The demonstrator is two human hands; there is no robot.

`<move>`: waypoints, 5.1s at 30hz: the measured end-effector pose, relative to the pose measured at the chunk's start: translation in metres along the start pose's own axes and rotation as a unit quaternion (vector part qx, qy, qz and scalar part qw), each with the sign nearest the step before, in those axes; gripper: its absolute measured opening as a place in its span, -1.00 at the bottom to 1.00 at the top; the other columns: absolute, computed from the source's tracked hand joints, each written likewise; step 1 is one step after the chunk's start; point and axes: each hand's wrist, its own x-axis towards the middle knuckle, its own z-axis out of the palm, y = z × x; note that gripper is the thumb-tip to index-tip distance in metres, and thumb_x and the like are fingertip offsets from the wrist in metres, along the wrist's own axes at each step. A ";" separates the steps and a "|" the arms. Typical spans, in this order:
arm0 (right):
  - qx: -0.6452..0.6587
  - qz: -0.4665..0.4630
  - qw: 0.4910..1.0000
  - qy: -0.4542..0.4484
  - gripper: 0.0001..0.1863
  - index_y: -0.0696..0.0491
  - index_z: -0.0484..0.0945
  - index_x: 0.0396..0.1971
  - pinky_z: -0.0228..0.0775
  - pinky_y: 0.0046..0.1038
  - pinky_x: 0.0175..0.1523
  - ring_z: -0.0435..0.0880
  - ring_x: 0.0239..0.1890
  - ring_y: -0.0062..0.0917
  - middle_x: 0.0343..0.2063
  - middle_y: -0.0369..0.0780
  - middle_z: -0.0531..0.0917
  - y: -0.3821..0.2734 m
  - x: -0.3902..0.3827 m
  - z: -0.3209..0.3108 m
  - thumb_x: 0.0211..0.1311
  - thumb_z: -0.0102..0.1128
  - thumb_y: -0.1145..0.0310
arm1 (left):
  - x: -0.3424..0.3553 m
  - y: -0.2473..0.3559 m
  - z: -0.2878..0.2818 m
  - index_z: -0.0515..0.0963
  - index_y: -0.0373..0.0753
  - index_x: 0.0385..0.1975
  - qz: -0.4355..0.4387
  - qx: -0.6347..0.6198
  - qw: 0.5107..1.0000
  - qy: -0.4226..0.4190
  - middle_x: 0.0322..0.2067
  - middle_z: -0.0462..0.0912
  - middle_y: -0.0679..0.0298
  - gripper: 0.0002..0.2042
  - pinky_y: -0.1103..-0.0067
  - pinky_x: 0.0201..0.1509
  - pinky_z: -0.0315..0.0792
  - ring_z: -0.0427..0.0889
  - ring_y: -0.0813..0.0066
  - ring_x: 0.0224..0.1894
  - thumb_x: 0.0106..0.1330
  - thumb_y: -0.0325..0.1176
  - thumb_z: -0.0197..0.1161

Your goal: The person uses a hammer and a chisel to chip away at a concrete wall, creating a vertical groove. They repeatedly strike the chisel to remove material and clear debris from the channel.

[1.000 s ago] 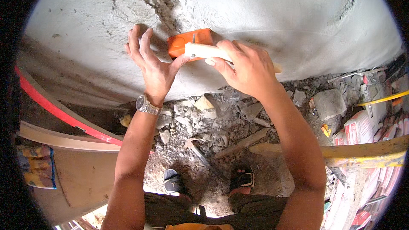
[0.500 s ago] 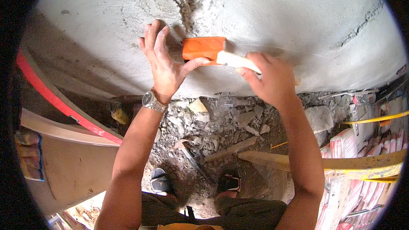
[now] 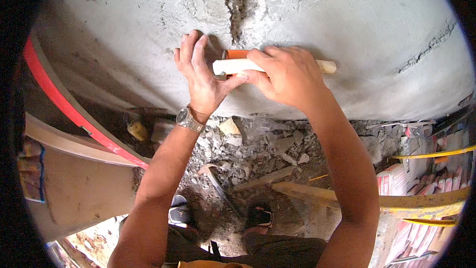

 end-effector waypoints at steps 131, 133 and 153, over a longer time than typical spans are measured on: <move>0.593 0.450 0.545 0.386 -0.46 0.30 0.34 0.08 0.59 -0.13 0.26 0.63 0.08 -0.21 -0.02 -0.05 0.49 0.022 -0.095 0.065 0.50 0.13 0.08 | -0.021 0.138 0.067 0.48 -0.47 0.00 -0.491 -0.576 0.629 -0.177 -0.13 0.68 0.10 -0.33 0.55 0.08 0.50 0.63 0.49 -0.07 0.24 0.08 0.47; 0.594 0.449 0.547 0.383 -0.46 0.30 0.33 0.11 0.58 -0.13 0.26 0.62 0.10 -0.21 0.00 -0.05 0.48 0.022 -0.094 0.068 0.50 0.13 0.08 | -0.019 0.134 0.063 0.48 -0.49 0.01 -0.492 -0.566 0.634 -0.190 -0.13 0.69 0.08 -0.32 0.54 0.07 0.51 0.64 0.48 -0.07 0.24 0.10 0.46; 0.600 0.434 0.543 0.395 -0.46 0.28 0.33 0.08 0.62 -0.14 0.20 0.64 0.05 -0.22 -0.02 -0.04 0.49 0.021 -0.094 0.069 0.47 0.18 0.08 | -0.021 0.136 0.067 0.49 -0.41 -0.08 -0.502 -0.580 0.620 -0.166 -0.23 0.64 0.23 -0.45 0.58 -0.05 0.49 0.57 0.58 -0.17 0.28 0.01 0.45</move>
